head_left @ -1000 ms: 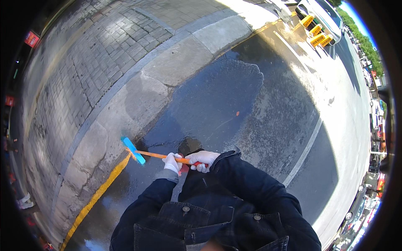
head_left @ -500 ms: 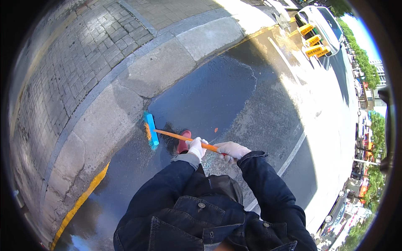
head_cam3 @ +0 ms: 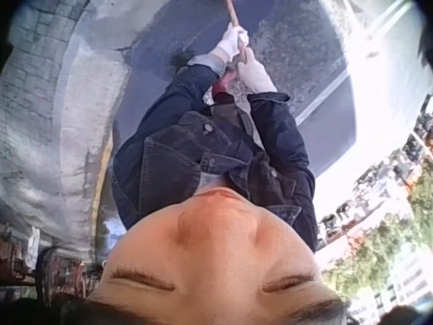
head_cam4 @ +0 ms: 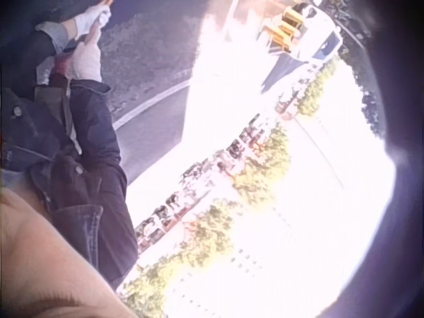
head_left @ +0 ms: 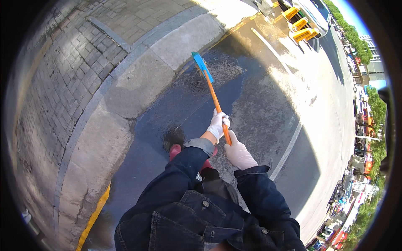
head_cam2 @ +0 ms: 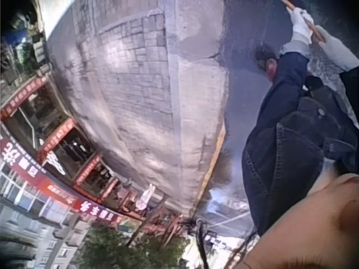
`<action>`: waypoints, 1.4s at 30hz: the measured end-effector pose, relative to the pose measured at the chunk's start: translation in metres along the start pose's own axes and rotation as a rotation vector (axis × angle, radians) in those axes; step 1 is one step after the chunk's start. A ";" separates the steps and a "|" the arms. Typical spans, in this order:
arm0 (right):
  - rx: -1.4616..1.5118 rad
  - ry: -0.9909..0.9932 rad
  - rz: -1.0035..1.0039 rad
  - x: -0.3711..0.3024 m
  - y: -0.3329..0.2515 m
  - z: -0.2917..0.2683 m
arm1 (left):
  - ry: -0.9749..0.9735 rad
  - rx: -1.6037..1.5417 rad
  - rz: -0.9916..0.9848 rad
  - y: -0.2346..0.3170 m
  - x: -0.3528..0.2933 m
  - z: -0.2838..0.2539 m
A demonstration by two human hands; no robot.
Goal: The person sweeps a wet street surface using a long-handled broom. They push water and debris along the curb and around yellow parking blocks near a parked white car.
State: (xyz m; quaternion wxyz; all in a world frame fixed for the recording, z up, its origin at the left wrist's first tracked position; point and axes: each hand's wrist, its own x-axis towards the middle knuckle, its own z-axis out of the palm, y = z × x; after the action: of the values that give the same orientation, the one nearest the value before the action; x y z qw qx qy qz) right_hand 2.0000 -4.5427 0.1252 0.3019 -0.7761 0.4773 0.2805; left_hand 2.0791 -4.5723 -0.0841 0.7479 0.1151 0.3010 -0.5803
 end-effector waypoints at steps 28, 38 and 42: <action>0.809 -0.951 0.266 0.296 0.093 -0.215 | 0.725 -0.369 0.360 -0.040 0.222 0.042; 0.757 -0.219 0.122 0.374 0.081 -0.382 | 0.196 0.263 0.091 -0.035 0.433 0.282; 0.592 -0.062 0.025 0.372 0.090 -0.395 | 0.139 0.123 0.014 -0.036 0.433 0.321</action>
State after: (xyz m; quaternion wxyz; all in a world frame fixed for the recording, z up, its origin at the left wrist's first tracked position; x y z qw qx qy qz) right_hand 2.1204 -5.0786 0.0990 0.5260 -0.6396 0.5384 0.1562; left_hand 2.2102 -5.0960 -0.0759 0.7207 0.2026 0.3152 -0.5832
